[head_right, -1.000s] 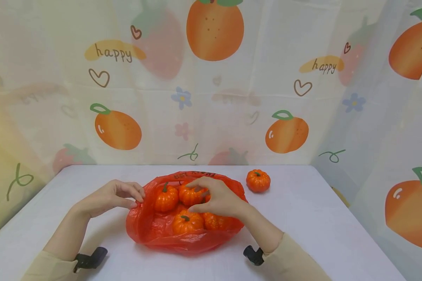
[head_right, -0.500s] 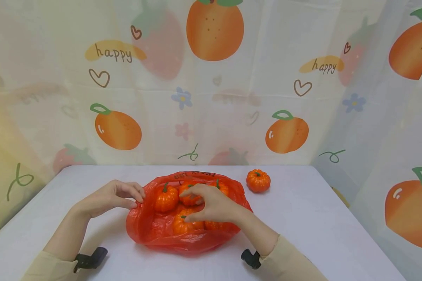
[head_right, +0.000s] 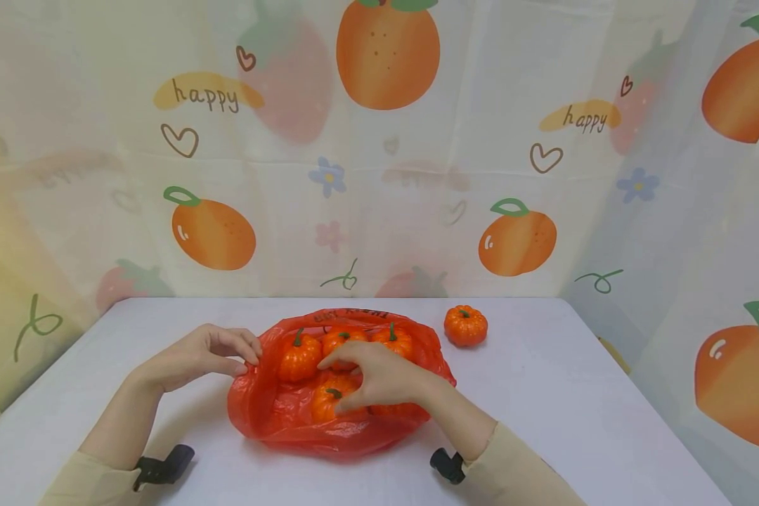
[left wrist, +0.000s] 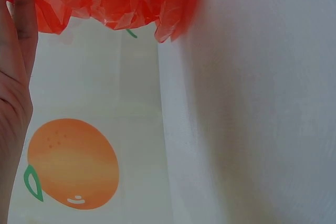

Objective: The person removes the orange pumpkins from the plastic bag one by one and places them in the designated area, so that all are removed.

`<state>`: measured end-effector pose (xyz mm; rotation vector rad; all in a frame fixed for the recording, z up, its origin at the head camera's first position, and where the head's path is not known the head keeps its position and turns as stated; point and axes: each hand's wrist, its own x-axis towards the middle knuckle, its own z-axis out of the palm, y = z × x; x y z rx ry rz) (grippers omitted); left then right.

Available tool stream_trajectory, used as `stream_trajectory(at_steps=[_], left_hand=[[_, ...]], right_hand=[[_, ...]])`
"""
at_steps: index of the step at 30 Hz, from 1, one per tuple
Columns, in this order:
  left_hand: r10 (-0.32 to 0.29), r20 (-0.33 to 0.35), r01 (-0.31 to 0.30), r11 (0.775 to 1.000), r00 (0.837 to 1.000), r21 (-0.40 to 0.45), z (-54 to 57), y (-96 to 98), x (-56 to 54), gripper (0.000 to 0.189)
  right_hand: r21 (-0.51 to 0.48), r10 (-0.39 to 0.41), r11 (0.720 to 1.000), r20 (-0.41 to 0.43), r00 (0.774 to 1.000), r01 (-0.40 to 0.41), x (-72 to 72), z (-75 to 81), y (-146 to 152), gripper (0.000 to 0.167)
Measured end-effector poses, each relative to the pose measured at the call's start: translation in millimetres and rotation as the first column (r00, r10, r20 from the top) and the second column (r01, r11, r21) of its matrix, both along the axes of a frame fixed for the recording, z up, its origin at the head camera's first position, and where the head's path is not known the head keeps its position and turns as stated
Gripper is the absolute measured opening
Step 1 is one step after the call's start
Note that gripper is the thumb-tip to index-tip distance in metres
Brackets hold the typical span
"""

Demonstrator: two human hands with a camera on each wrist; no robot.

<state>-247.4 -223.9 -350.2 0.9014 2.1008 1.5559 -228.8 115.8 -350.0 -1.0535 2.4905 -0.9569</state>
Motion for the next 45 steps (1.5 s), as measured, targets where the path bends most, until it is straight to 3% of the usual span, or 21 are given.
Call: stream_trajectory(at_steps=[22, 35, 45], left_hand=[[-0.002, -0.017, 0.002, 1.000, 1.000, -0.008, -2.9, -1.8, -1.7, 0.016], [-0.002, -0.018, 0.002, 1.000, 1.000, -0.002, -3.7, -1.3, -1.8, 0.017], [-0.008, -0.016, 0.008, 1.000, 1.000, 0.003, -4.4, -1.9, -2.4, 0.016]], right_hand=[[0.262, 0.109, 0.960, -0.033, 0.994, -0.096, -4.8, 3.3, -5.6, 0.059], [0.277, 0.152, 0.950, -0.016, 0.988, -0.142, -7.6, 1.5, -6.3, 0.059], [0.248, 0.143, 0.961, -0.051, 0.988, -0.127, -6.7, 1.5, -6.3, 0.061]])
